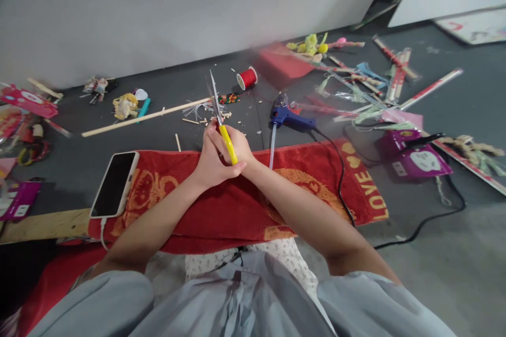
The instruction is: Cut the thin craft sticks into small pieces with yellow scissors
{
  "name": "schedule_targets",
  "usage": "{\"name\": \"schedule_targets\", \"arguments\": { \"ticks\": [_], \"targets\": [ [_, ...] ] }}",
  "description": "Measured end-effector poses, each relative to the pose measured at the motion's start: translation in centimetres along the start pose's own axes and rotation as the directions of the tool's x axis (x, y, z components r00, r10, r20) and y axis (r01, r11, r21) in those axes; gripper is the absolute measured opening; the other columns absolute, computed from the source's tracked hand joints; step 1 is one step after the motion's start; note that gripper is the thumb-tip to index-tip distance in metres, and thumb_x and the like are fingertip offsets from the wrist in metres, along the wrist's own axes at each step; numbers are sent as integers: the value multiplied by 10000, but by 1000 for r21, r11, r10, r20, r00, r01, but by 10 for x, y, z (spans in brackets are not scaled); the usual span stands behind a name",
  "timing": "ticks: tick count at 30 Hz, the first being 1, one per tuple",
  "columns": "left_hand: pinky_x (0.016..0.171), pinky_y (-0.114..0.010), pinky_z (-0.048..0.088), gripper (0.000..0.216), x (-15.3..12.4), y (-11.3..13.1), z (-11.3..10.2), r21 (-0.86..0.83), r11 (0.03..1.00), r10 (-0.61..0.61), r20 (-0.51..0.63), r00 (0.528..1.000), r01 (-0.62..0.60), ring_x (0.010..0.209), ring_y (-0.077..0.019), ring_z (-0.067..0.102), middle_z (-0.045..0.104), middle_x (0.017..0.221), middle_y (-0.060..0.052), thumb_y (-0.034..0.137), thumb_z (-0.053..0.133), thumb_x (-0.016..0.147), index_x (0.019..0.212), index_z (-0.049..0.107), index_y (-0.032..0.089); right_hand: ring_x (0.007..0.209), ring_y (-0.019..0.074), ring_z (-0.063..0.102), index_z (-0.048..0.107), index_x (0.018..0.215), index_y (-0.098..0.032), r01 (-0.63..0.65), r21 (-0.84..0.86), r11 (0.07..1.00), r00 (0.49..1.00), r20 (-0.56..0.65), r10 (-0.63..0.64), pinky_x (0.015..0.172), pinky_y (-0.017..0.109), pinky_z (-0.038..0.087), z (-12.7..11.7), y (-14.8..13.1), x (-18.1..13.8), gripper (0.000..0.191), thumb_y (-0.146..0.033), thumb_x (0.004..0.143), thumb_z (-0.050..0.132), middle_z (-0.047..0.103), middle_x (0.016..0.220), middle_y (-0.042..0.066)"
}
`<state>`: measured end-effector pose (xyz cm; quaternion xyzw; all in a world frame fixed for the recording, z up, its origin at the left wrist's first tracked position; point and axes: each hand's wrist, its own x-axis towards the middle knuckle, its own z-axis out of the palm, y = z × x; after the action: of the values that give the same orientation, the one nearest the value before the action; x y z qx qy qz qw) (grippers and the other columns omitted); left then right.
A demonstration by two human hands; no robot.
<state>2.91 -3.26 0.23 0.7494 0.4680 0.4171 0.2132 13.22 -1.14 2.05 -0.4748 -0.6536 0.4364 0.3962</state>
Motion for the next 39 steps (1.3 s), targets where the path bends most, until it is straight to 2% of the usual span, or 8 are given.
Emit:
{"name": "schedule_targets", "arguments": {
  "ticks": [7,16,20,25,28,31,36,39],
  "targets": [
    [1154,-536,336,972,3,3,-1,60,998,30,-66,997,-26,1322,-337,422,418,1347,-165,435,826,501,1300,311,228,648,145,485,435,693,-226,27,-79,997,999,31,-25,638,299,425,-4,-8,0,455,-642,846,331,538,669,26],
    [1158,-544,333,965,2,2,-2,39,999,5,-52,999,-3,1325,-344,411,409,1350,-187,460,787,547,1326,287,191,626,147,476,425,684,-232,20,19,1000,1000,-9,-20,600,298,409,2,-5,1,467,-676,815,365,512,643,4],
    [1179,-532,308,1014,0,-5,-2,-7,1000,15,-22,1000,-15,1399,-340,344,357,1427,-186,568,761,591,1383,234,215,644,148,507,479,748,-223,2,73,997,1000,-2,-2,618,298,413,2,-4,3,480,-693,802,404,550,694,2],
    [1158,-489,337,1021,1,-10,-8,57,988,150,-62,987,-147,1420,-322,324,321,1481,-195,720,607,694,1443,130,215,616,148,509,487,804,-227,-64,-126,990,996,-71,55,582,285,363,-13,-6,4,484,-706,798,420,569,695,-1],
    [1073,-448,415,680,3,-1,-19,203,950,263,-100,960,-239,1278,-259,478,470,1364,-168,594,435,879,1398,243,198,650,170,542,518,837,-222,-124,-310,943,985,-156,79,596,293,358,-28,-8,3,469,-682,817,428,613,748,28],
    [978,-395,456,356,6,8,-29,336,899,340,-134,931,-281,1124,-216,559,592,1159,-118,407,393,937,1226,418,202,685,201,583,559,899,-208,-139,-471,871,978,-206,44,623,309,374,-38,-10,2,476,-666,804,474,648,786,59],
    [1040,-436,378,276,16,0,-37,482,866,304,-289,908,-136,1163,-241,546,602,1161,-131,332,381,943,1151,493,190,745,224,620,570,1060,-170,-29,-568,823,983,-164,-78,665,319,412,-38,-9,-1,521,-624,828,460,676,844,90],
    [1005,-407,412,298,22,-12,-41,472,878,240,-306,921,-72,1132,-223,571,627,1137,-126,365,338,969,1113,524,181,761,236,624,559,1088,-155,28,-620,784,985,-115,-126,677,331,418,-35,-10,-5,517,-595,857,418,684,881,109]
  ]
}}
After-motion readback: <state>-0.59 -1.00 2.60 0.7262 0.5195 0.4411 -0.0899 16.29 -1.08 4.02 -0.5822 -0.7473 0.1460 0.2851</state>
